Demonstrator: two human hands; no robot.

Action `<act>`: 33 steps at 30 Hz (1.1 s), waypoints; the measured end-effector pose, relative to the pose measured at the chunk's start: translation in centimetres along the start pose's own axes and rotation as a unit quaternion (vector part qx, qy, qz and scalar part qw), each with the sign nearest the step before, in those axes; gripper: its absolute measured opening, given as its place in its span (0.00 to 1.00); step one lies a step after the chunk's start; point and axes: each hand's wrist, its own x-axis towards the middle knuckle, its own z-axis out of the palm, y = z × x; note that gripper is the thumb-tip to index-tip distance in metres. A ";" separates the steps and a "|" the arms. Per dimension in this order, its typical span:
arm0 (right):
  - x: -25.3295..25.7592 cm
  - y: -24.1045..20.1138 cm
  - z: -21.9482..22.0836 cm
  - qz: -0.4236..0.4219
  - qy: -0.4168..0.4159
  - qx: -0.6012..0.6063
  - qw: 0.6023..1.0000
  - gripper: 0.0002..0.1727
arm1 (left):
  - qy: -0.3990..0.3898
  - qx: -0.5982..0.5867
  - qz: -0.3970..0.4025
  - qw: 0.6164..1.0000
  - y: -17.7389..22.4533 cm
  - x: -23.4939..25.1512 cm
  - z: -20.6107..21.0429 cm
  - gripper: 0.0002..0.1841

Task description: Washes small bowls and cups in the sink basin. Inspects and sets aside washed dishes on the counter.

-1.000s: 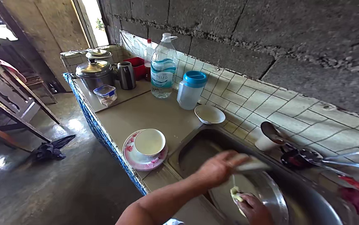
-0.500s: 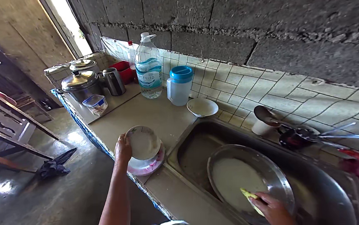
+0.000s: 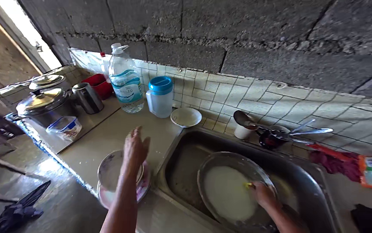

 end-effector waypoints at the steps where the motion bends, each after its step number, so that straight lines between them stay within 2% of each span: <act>1: 0.7 0.2 0.7 0.005 0.010 -0.018 1.000 0.20 | -0.044 -0.014 0.042 0.998 1.8 1.7 2.0 0.31; 3: 1.5 0.1 2.5 -0.006 0.014 -0.044 0.999 0.24 | -0.114 -0.026 0.114 0.987 4.6 5.2 7.0 0.31; 5: 2.5 -0.6 5.0 -0.034 -0.005 -0.070 0.997 0.30 | -0.147 0.006 0.155 0.977 6.2 8.4 12.1 0.31; 9: 2.5 -3.4 9.3 -0.106 -0.031 -0.100 0.989 0.36 | -0.168 0.168 0.147 0.960 7.1 13.0 18.6 0.29; 12: 1.1 -5.6 10.3 -0.150 -0.083 -0.119 0.978 0.35 | -0.176 0.255 0.149 0.939 7.2 14.2 19.9 0.21; 15: 0.0 -7.3 9.9 -0.168 -0.149 -0.112 0.968 0.33 | -0.181 0.262 0.148 0.936 8.3 13.8 18.9 0.19; 17: -0.3 -7.9 9.5 -0.143 -0.185 -0.025 0.972 0.38 | -0.162 0.214 0.134 0.954 9.3 12.7 17.6 0.18; 18: -0.5 -7.9 9.4 -0.119 -0.200 0.070 0.970 0.37 | -0.148 0.174 0.126 0.965 9.7 11.9 16.8 0.18; 19: -0.7 -7.6 9.4 -0.090 -0.207 0.192 0.955 0.32 | -0.131 0.121 0.120 0.977 10.0 11.1 15.8 0.19; 21: -1.8 -7.5 8.7 -0.027 -0.216 0.417 0.882 0.20 | -0.105 0.011 0.111 0.988 10.2 9.4 14.0 0.19; 22: -2.4 -8.1 7.6 -0.012 -0.215 0.502 0.838 0.21 | -0.094 -0.042 0.108 0.989 10.1 8.5 13.3 0.19; 24: -3.1 -10.0 5.0 -0.035 -0.170 0.632 0.755 0.30 | -0.085 -0.146 0.099 0.981 9.9 6.2 12.6 0.18; 25: -3.8 -11.3 3.2 -0.065 -0.128 0.668 0.730 0.33 | -0.089 -0.189 0.095 0.973 9.7 4.9 12.8 0.17; 26: -4.7 -12.4 1.6 -0.101 -0.073 0.675 0.728 0.32 | -0.100 -0.231 0.090 0.964 9.6 3.4 13.1 0.16; 27: -5.8 -13.2 0.3 -0.150 -0.010 0.640 0.754 0.29 | -0.116 -0.273 0.083 0.951 9.5 2.0 13.7 0.16; 29: -7.1 -14.4 -0.9 -0.287 0.134 0.462 0.828 0.24 | -0.149 -0.348 0.081 0.922 9.8 -1.1 15.1 0.16; 31: -6.6 -14.7 -0.7 -0.396 0.229 0.285 0.842 0.25 | -0.171 -0.417 0.102 0.887 10.2 -4.1 16.6 0.16; 33: -5.7 -14.4 -0.8 -0.406 0.270 0.197 0.850 0.27 | -0.182 -0.456 0.114 0.864 10.4 -6.5 17.8 0.15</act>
